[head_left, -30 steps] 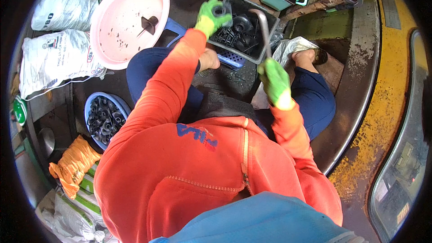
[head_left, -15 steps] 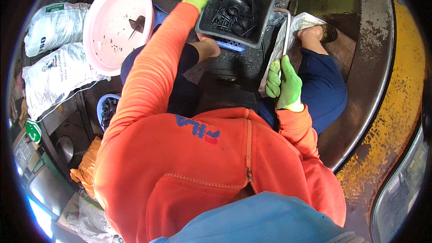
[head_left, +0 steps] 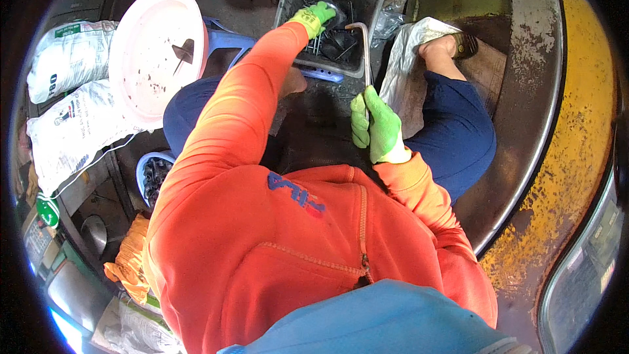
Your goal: The person puts on green gloves and cleans small metal parts using a metal rod. They pick up parts from a pink basin, scrub them, and place them into a white bowl. The person works methodically, handling each part individually.
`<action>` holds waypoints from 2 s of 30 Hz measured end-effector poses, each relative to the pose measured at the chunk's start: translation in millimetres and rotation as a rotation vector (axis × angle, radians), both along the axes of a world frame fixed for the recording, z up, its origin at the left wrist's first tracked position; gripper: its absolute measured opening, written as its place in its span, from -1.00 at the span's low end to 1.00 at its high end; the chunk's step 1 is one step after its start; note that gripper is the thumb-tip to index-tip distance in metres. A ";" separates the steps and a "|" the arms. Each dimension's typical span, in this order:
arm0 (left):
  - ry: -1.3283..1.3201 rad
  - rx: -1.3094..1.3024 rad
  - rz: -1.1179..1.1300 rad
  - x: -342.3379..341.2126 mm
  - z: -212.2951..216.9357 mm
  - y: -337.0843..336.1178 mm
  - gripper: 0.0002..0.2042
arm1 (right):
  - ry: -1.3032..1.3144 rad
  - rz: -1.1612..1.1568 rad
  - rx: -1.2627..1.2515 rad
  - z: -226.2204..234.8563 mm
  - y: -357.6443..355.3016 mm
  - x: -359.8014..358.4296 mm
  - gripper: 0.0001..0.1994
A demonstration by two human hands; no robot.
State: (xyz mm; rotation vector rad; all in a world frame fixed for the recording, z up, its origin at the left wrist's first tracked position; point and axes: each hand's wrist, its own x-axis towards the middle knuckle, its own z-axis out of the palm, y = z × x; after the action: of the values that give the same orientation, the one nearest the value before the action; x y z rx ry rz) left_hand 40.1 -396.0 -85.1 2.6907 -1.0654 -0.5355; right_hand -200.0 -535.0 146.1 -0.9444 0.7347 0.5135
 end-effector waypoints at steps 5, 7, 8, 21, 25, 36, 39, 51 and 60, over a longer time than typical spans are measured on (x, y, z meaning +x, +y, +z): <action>-0.030 -0.316 0.192 -0.5 57.1 20.3 -0.45 | -0.012 -0.004 0.009 -7.0 -2.0 -3.3 -0.61; -0.007 -0.352 0.298 -3.0 88.3 31.9 -0.45 | 0.022 0.000 -0.032 -14.2 0.1 -1.3 -0.60; 0.104 -0.369 0.358 -6.9 103.1 41.6 -0.46 | -0.050 0.010 -0.159 -20.2 5.7 -1.1 -0.60; -0.293 -0.342 0.552 -117.7 53.9 98.0 -0.35 | -0.397 0.680 -1.077 -148.8 56.4 15.3 -0.50; -0.169 -0.454 0.694 -115.5 26.6 91.9 -0.22 | -0.480 0.560 -0.829 -111.3 55.5 24.4 -0.63; -0.112 -0.493 0.773 -117.3 -4.1 88.0 -0.31 | -0.579 0.574 -0.921 -137.3 51.0 19.1 -0.62; -0.135 -0.594 0.737 -119.5 -2.1 89.0 -0.29 | -0.993 0.485 -0.942 -135.2 45.0 16.5 -0.74; -0.225 -0.545 0.713 -120.3 -6.1 87.9 -0.28 | -0.423 0.745 -1.042 -155.1 45.2 19.0 -0.59; -0.210 -0.542 0.704 -119.3 -7.6 89.1 -0.30 | -0.333 0.761 -1.012 -162.1 47.7 22.3 -0.60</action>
State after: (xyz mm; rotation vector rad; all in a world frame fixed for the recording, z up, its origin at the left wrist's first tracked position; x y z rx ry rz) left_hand -79.2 -306.9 -92.7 2.4105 -0.1847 0.1491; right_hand -177.6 -487.3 -16.0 -2.2363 0.2668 0.6148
